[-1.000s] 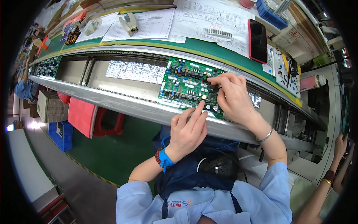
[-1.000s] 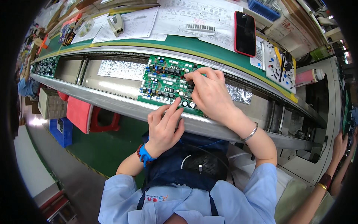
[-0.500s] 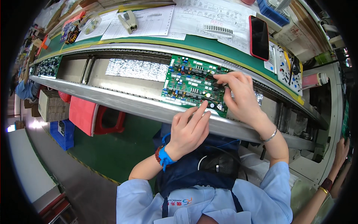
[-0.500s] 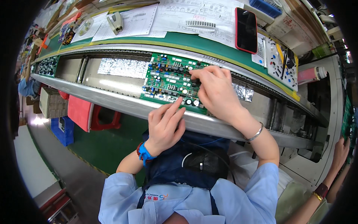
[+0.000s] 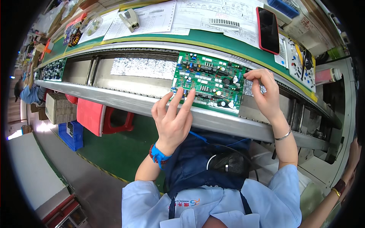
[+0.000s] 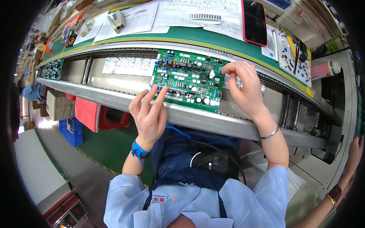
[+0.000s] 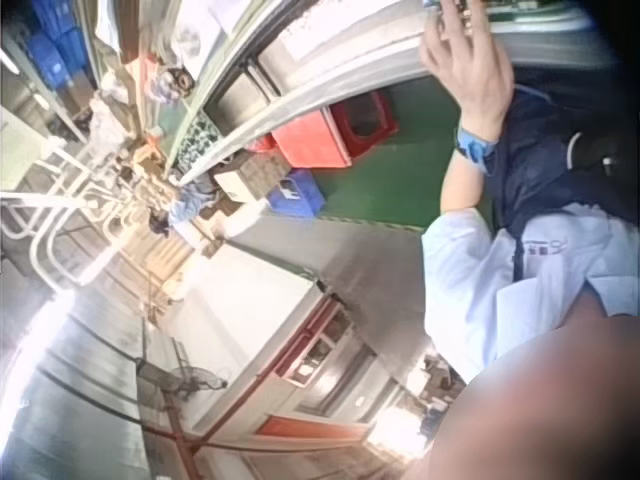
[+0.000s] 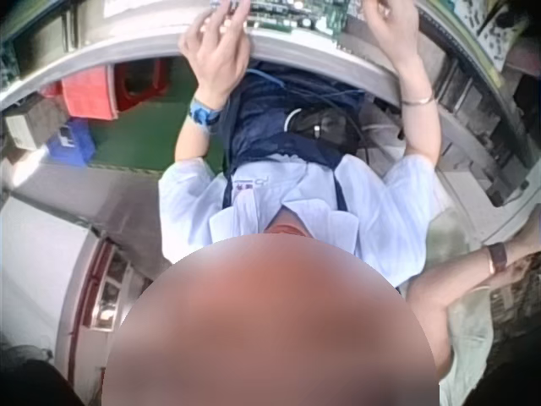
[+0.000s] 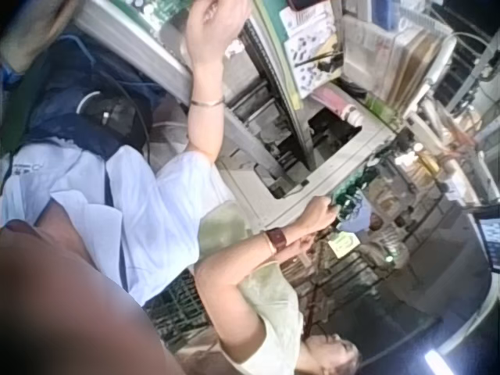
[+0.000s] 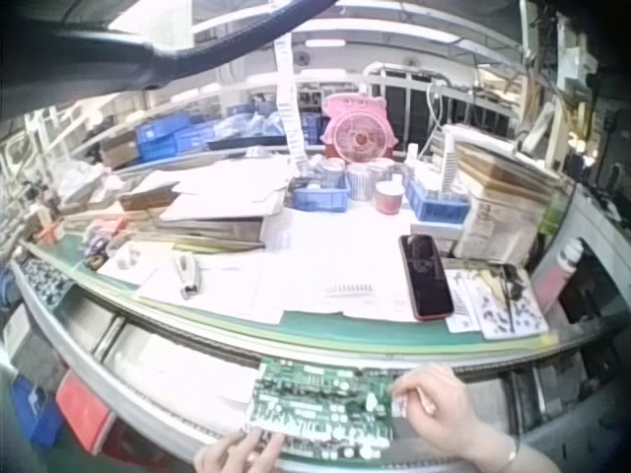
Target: The person assembles a green circuit board on a workbench, using tweezers to place small components and a pen-like tool to adjust parts. They handle the board with both hands, occasionally using a tool to manipulate specific areas, and then place the board into a testing machine.
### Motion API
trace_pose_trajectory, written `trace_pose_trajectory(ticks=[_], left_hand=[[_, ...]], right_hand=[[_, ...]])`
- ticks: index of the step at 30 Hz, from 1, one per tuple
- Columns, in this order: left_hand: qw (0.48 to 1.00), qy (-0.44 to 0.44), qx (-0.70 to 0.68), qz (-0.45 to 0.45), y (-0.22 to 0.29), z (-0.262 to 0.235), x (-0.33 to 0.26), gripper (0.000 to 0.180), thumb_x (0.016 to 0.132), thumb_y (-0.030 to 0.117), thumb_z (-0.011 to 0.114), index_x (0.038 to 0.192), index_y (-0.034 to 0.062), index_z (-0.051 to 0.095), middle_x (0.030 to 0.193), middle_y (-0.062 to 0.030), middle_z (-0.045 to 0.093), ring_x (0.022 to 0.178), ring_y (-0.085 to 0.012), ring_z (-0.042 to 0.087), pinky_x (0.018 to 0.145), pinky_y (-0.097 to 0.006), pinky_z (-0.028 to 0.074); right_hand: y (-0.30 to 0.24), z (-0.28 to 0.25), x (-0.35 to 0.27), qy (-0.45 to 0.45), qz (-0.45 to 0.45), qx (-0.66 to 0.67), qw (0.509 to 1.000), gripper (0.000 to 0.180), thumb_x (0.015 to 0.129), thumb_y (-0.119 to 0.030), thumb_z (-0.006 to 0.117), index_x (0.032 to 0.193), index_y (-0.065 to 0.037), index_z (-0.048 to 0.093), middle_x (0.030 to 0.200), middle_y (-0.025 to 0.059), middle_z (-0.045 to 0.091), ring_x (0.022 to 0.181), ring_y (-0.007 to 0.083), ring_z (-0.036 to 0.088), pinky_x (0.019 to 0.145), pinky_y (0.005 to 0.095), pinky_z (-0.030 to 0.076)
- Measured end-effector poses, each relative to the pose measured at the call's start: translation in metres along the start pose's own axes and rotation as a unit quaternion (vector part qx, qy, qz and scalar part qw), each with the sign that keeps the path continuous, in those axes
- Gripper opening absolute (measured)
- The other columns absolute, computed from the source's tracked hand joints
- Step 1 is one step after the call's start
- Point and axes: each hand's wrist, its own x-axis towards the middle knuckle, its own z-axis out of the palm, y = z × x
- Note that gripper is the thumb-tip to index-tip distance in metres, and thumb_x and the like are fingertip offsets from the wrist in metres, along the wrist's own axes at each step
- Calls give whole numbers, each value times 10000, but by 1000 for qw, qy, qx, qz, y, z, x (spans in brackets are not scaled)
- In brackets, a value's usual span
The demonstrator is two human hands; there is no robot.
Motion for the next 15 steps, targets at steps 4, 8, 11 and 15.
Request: trace_pose_trajectory(ticks=[4, 8, 11, 15], left_hand=[[999, -28, 28, 0, 4, -1, 6, 540, 711, 7, 599, 1219, 190, 632, 1223, -47, 554, 1091, -238, 470, 942, -359, 305], [1000, -20, 16, -4, 6, 1, 8, 521, 723, -28, 583, 1212, 147, 625, 1222, -69, 556, 1121, -254, 470, 938, -357, 321], [999, 25, -30, -12, 3, -3, 5, 453, 736, -60, 564, 1165, 75, 625, 1206, -99, 579, 1124, -268, 489, 930, -357, 340], [997, 51, -59, -13, -4, -6, -12, 336, 746, -72, 554, 1062, 11, 626, 1144, -119, 634, 1080, -275, 535, 921, -357, 353]], right_hand=[[5, 0, -1, 8, 28, 24, 999, 136, 777, 54, 517, 864, -24, 586, 809, 84, 588, 772, 223, 550, 749, 325, 403], [8, -2, -2, 14, 54, 33, 998, 110, 795, 40, 509, 860, -13, 580, 802, 91, 579, 765, 226, 546, 745, 321, 414], [12, -5, -2, 28, 63, 42, 997, 104, 805, 38, 503, 860, -7, 578, 798, 91, 576, 759, 215, 545, 731, 308, 419], [15, -9, -2, 38, 80, 54, 995, 101, 810, 42, 500, 862, -2, 574, 796, 88, 572, 757, 199, 543, 714, 296, 422]])
